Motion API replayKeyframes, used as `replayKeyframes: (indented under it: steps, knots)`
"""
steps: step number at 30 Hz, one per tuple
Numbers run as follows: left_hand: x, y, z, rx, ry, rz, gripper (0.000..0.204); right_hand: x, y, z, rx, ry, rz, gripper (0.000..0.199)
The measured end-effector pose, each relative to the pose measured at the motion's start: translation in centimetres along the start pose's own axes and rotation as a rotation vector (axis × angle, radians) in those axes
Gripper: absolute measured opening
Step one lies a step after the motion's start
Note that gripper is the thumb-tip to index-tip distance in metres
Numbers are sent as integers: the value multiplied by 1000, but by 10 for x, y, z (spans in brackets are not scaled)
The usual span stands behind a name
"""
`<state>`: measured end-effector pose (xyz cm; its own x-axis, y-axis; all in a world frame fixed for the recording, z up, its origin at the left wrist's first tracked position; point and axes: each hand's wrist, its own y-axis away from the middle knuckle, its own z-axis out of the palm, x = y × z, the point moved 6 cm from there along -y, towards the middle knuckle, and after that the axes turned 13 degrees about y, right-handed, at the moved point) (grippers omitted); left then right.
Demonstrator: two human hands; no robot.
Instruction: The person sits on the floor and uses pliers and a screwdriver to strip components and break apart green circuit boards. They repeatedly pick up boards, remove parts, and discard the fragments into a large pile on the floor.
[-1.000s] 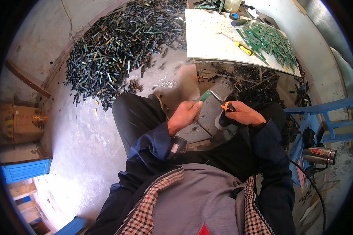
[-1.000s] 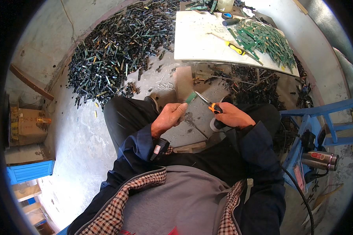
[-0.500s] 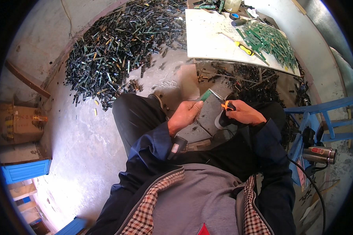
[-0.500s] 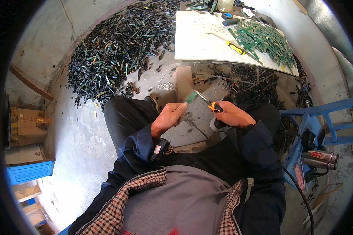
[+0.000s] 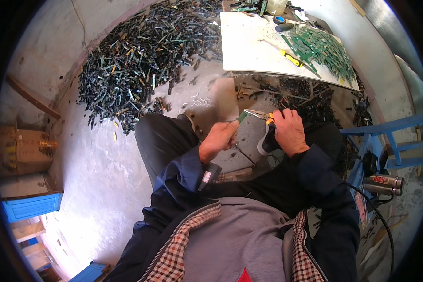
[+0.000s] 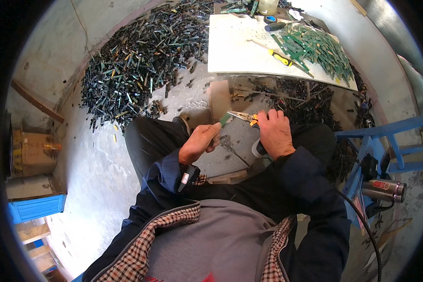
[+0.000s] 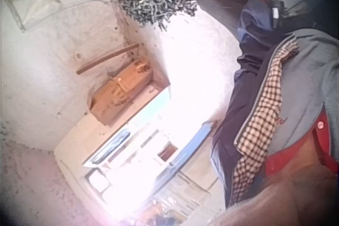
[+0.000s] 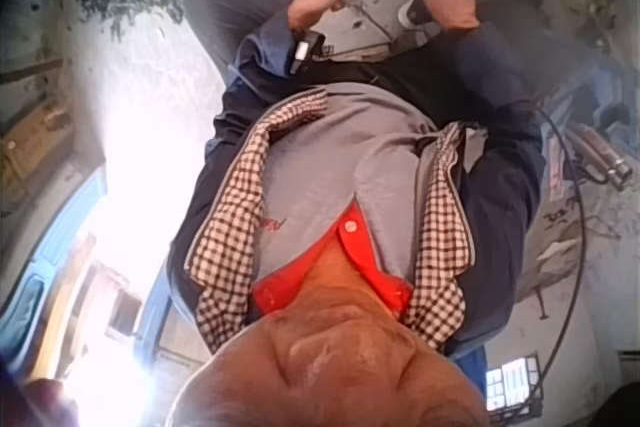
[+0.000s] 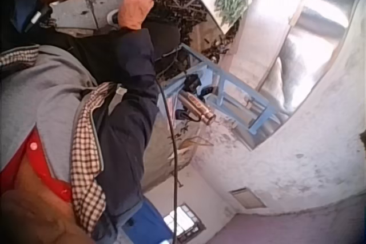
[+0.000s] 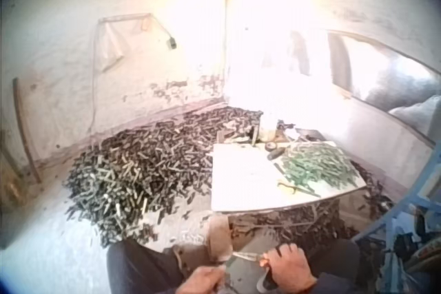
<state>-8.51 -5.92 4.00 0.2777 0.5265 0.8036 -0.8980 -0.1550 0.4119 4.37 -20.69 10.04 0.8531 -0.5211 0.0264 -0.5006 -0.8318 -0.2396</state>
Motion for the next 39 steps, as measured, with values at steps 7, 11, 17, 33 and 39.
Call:
replayKeyframes:
  steps: [7,11,17,33,39]
  knots:
    - [14,7,16,-184,114,24,44,-28,27,4,-907,-1628,384,11]
    - [11,4,12,-108,85,19,42,-19,19,-6,-779,-1877,436,20]
    - [12,2,15,-110,38,60,43,8,25,33,-600,-1313,427,19]
    - [0,-1,22,-155,-15,14,45,-17,-5,28,-401,-1623,597,20]
    - [-7,-5,22,-157,15,5,45,-16,-5,22,-401,-1715,592,18]
